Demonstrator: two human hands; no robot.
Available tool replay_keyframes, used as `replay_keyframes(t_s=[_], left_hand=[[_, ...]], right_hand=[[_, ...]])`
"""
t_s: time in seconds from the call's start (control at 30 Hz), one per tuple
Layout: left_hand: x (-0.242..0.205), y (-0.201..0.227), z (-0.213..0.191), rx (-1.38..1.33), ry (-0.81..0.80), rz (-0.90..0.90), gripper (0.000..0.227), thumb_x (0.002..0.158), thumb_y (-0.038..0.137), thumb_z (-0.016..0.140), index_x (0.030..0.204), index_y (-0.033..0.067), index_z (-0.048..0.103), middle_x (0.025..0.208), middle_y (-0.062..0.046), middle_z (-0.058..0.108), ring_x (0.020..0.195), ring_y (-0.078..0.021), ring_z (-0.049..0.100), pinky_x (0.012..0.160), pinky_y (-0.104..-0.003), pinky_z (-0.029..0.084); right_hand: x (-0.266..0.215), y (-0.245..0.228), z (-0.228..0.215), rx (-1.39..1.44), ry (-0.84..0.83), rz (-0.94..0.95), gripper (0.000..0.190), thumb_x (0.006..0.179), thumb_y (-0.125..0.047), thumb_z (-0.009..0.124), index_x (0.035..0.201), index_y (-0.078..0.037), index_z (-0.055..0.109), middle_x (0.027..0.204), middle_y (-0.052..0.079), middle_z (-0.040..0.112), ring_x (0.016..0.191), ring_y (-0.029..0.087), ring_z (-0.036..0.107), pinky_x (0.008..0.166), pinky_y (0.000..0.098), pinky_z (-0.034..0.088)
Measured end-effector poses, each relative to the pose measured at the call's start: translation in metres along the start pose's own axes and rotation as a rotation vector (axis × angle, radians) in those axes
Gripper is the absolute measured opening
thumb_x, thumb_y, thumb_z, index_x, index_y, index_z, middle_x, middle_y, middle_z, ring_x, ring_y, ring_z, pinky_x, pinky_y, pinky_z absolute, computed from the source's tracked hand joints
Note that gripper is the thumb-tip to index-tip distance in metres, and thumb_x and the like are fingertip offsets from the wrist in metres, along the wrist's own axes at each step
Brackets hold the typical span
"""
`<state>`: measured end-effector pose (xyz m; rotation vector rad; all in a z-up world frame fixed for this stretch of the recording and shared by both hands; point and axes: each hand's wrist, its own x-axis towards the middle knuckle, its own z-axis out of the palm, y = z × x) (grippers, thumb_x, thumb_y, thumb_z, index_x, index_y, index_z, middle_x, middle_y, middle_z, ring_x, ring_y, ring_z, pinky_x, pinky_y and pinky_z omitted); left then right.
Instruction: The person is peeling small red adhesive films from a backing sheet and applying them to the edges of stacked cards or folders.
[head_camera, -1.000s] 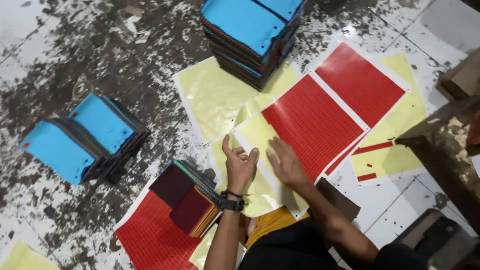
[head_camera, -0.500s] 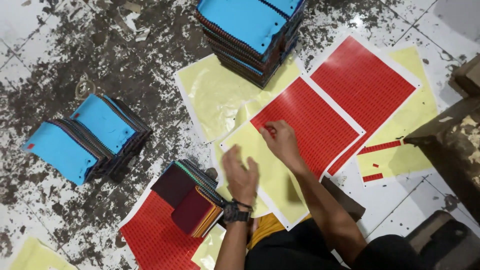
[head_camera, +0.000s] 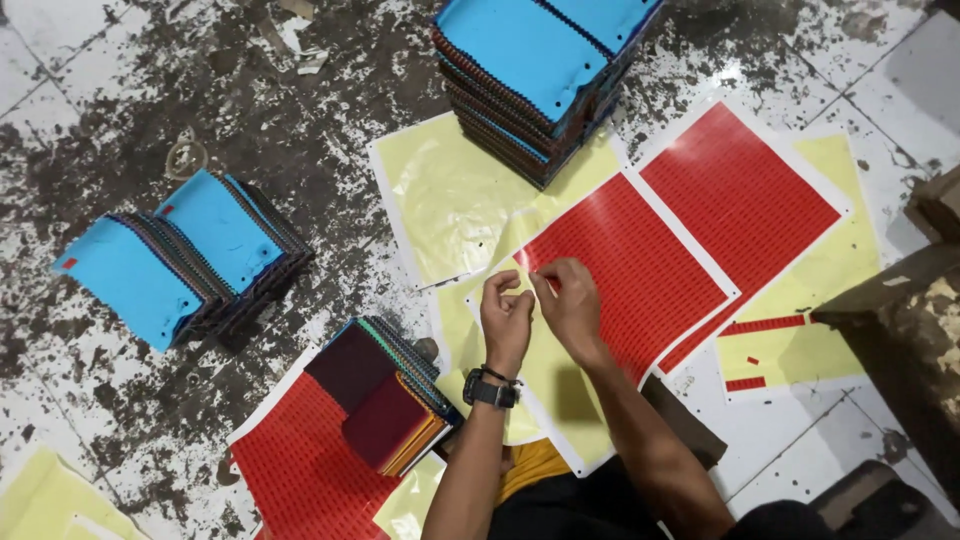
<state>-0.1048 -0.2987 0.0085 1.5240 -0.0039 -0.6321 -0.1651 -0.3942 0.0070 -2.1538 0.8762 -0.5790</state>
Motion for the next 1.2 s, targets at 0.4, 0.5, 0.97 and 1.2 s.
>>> replay_keyframes(t_s=[0.4,0.5,0.97,1.2], left_hand=[[-0.001,0.012,0.007,-0.229,0.100,-0.123,0.024,0.092,0.010,0.068,0.115,0.0025,0.072,0.087,-0.003,0.054,0.063,-0.0082,0.056,0.055,-0.022,0.052],[-0.010,0.037,0.004,-0.246,0.064,-0.099,0.039,0.089,-0.002,0.061,0.127,0.0013,0.066,0.097,-0.007,0.056,0.072,-0.0101,0.057,0.061,-0.024,0.054],[-0.004,0.028,0.003,-0.230,-0.021,-0.043,0.069,0.085,-0.004,0.066,0.149,0.0128,0.047,0.097,-0.012,0.064,0.068,-0.0106,0.058,0.052,-0.021,0.052],[-0.002,0.015,0.005,-0.304,0.135,-0.035,0.064,0.084,-0.007,0.065,0.144,0.0094,0.049,0.096,-0.011,0.062,0.067,-0.0118,0.055,0.050,-0.023,0.053]], right_hand=[[0.014,-0.009,-0.003,-0.113,-0.062,0.053,0.032,0.084,-0.032,0.081,0.103,-0.007,0.076,0.090,0.012,0.067,0.088,0.032,0.070,0.076,0.0435,0.059],[0.011,-0.004,0.005,-0.172,-0.086,0.072,0.024,0.087,-0.031,0.078,0.097,-0.010,0.077,0.083,0.009,0.067,0.083,0.029,0.070,0.074,0.0431,0.058],[0.014,0.006,-0.005,0.608,-0.140,0.479,0.028,0.077,-0.015,0.073,0.102,0.000,0.075,0.115,0.015,0.058,0.101,0.024,0.064,0.083,0.0356,0.059],[0.019,-0.007,0.006,-0.090,0.014,-0.005,0.029,0.080,-0.027,0.085,0.098,-0.005,0.077,0.085,0.015,0.069,0.081,0.035,0.071,0.072,0.0444,0.057]])
